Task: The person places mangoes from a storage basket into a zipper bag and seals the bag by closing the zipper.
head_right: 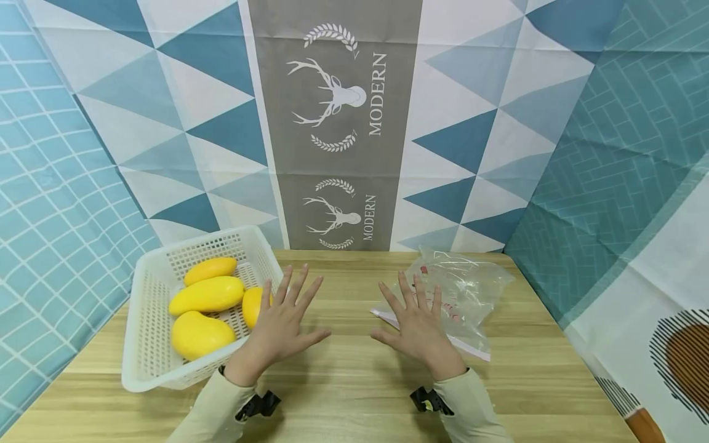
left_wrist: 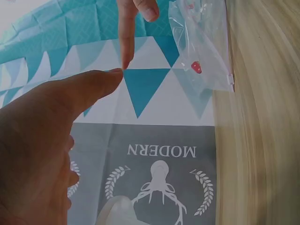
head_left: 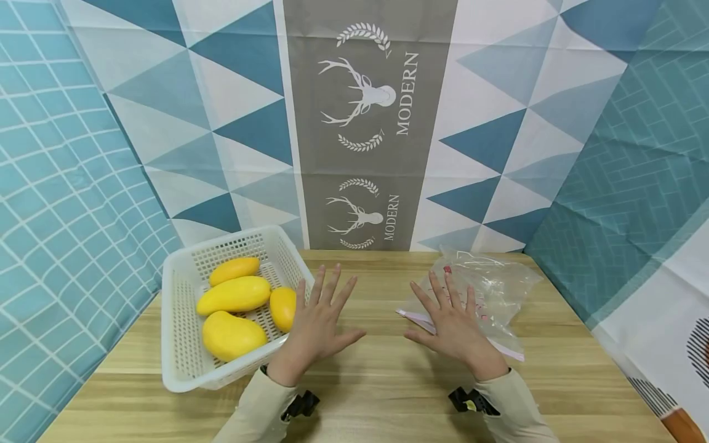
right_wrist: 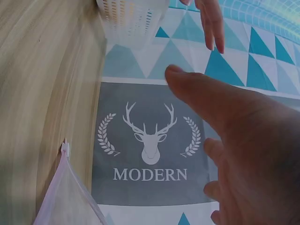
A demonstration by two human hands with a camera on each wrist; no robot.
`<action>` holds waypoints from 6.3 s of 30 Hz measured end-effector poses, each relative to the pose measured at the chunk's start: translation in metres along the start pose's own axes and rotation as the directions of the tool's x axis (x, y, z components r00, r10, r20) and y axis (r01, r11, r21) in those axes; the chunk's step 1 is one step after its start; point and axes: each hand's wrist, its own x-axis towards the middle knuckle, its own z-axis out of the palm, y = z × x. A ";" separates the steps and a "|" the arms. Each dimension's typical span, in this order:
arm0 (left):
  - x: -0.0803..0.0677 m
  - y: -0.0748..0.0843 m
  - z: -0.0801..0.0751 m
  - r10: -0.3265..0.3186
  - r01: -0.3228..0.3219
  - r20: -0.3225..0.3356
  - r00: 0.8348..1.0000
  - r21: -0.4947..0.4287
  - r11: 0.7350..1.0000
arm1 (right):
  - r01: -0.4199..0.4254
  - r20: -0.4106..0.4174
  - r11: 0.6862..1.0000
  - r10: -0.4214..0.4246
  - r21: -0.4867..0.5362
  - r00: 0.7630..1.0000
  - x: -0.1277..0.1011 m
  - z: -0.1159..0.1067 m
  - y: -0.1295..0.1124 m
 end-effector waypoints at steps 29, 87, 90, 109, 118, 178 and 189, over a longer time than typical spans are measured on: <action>0.010 0.032 0.044 0.198 -0.198 -0.004 0.980 -0.086 0.977 | 0.015 -0.125 0.994 -0.028 -0.107 0.992 -0.015 0.009 0.046; 0.017 0.064 0.060 0.449 -0.456 -0.223 0.865 0.024 0.890 | 0.127 -0.433 0.987 -0.160 -0.103 0.887 0.002 -0.024 0.008; 0.017 0.063 0.057 0.453 -0.458 -0.228 0.862 0.032 0.888 | 0.161 -0.464 0.983 -0.185 -0.093 0.866 0.003 -0.027 0.004; 0.023 0.059 0.056 0.524 -0.554 -0.448 0.725 0.073 0.829 | 0.213 -0.511 0.973 -0.225 -0.083 0.829 -0.001 -0.041 -0.003; 0.026 0.056 0.048 0.540 -0.581 -0.493 0.682 0.084 0.810 | 0.194 -0.496 0.979 -0.199 -0.062 0.845 -0.003 -0.045 -0.005; 0.011 0.018 0.035 0.681 -0.714 -0.345 0.646 0.044 0.699 | 0.710 -0.227 0.641 -0.767 -0.292 0.600 -0.004 -0.091 0.026; 0.006 0.012 0.037 0.674 -0.692 -0.283 0.683 0.047 0.720 | 0.696 -0.257 0.666 -0.745 -0.267 0.615 -0.007 -0.093 0.032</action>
